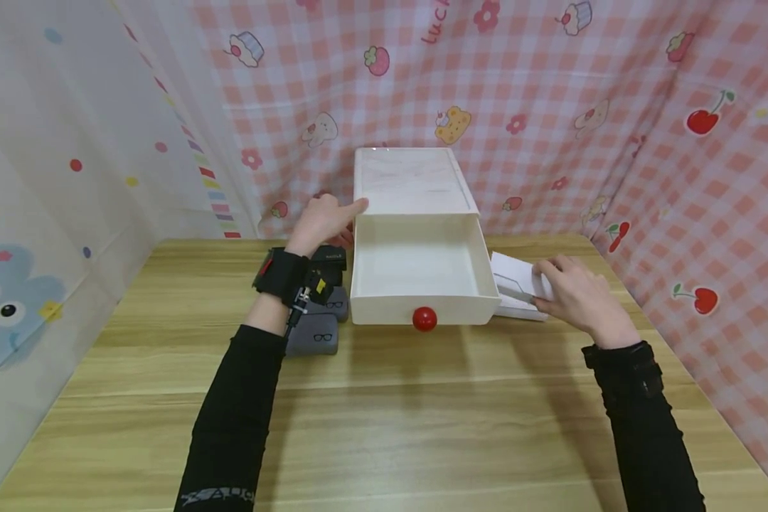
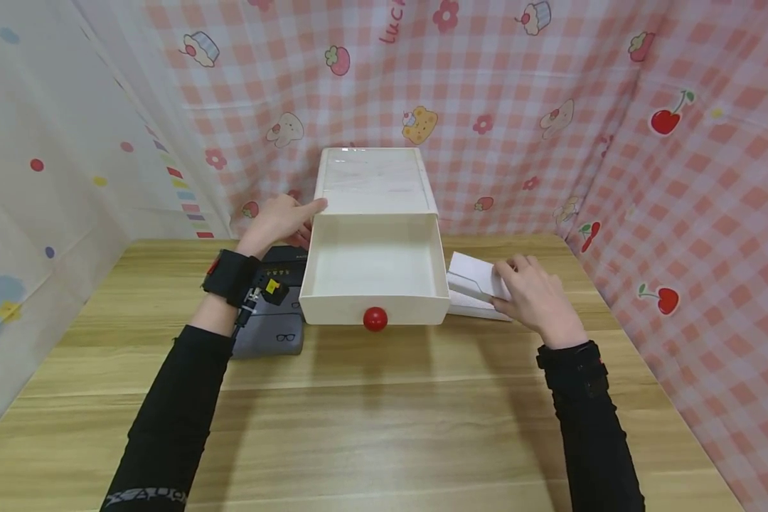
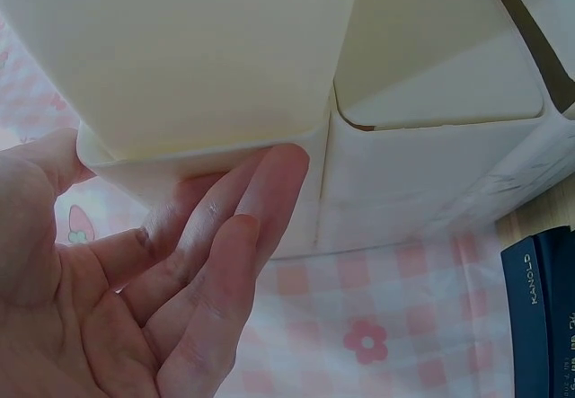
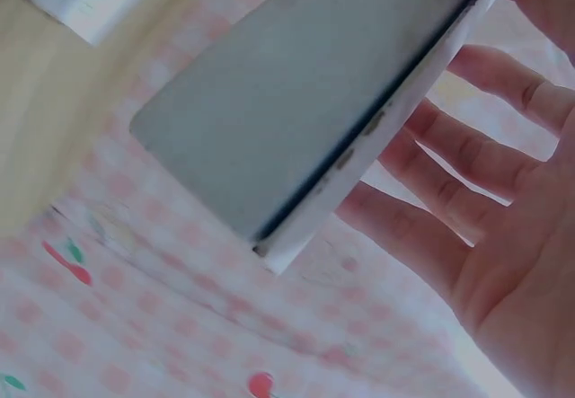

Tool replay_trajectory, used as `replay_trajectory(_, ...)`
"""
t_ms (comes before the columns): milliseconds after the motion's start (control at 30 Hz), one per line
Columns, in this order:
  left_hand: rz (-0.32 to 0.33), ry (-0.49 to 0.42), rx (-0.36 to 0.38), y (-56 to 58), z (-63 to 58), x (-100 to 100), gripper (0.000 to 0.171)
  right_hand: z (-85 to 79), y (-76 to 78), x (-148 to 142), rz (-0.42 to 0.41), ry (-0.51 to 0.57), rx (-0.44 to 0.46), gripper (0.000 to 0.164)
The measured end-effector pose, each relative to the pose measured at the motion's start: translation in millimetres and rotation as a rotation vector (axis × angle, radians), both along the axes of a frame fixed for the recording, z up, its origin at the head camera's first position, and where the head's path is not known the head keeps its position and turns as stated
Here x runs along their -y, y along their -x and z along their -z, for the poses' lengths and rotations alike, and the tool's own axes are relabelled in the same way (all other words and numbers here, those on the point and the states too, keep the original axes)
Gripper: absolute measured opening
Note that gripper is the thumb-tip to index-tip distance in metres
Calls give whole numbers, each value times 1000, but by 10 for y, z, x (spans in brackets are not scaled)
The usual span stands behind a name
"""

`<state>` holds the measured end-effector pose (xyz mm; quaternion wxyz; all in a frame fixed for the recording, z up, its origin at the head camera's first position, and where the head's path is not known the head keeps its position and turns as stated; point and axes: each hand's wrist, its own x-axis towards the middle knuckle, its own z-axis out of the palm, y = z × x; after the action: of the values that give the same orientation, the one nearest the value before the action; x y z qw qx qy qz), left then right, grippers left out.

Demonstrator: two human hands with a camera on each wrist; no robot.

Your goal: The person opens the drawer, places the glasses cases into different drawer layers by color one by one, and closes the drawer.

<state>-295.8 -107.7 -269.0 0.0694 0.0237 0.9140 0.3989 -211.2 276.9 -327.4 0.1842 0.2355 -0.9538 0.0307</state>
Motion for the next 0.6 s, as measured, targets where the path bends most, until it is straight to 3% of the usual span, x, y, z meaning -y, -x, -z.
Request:
replay_trajectory(333,-9,-9,-6,1,17,-2,59,-525,-29,114,61,29,-143,46)
replay_trajectory(467,-8,-11,-3,3,16,-2,60,-755,-19,277,34,39,-190,46)
replay_trajectory(600,-5,-13,1,4,13,-2,61,-931,-2,540,-47,11,-222,45)
